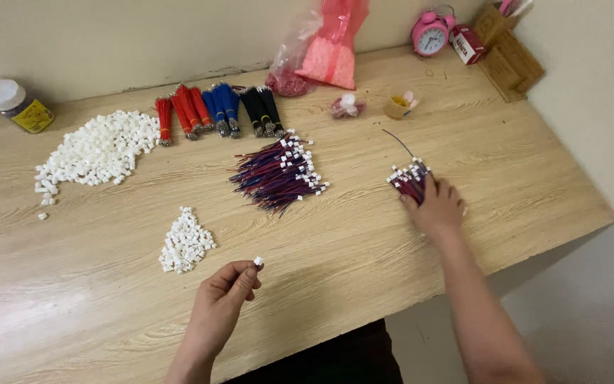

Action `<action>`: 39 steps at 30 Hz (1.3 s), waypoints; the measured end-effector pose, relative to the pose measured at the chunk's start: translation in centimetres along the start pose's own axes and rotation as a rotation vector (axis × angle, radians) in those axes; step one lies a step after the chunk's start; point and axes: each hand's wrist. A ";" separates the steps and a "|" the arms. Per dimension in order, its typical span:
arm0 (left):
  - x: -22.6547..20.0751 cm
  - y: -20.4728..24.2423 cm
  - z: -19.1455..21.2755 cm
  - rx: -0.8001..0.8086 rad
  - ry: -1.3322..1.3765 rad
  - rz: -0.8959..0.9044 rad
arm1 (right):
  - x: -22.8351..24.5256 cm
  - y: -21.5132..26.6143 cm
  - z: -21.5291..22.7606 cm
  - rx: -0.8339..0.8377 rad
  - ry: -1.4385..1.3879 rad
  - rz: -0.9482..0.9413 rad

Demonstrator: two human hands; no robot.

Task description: Assembling small white plastic connectors onto the ends of multi-colored wire bundles

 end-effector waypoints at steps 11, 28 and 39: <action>-0.9 0.2 -0.9 0.054 -0.005 -0.026 | 10.0 3.3 2.2 0.058 -0.006 0.028; 4.3 -0.7 -0.5 0.052 -0.063 -0.013 | 2.6 -12.1 -2.1 -0.181 -0.267 -0.117; 2.9 -0.9 -1.5 0.066 -0.052 -0.031 | 1.4 -14.4 -0.6 -0.047 -0.195 -0.297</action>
Point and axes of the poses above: each hand's wrist, its own y-axis away from the middle knuckle, its own z-axis out of the back of the hand, x = y × z, and after that the axes turned 12 degrees about -z, right-handed
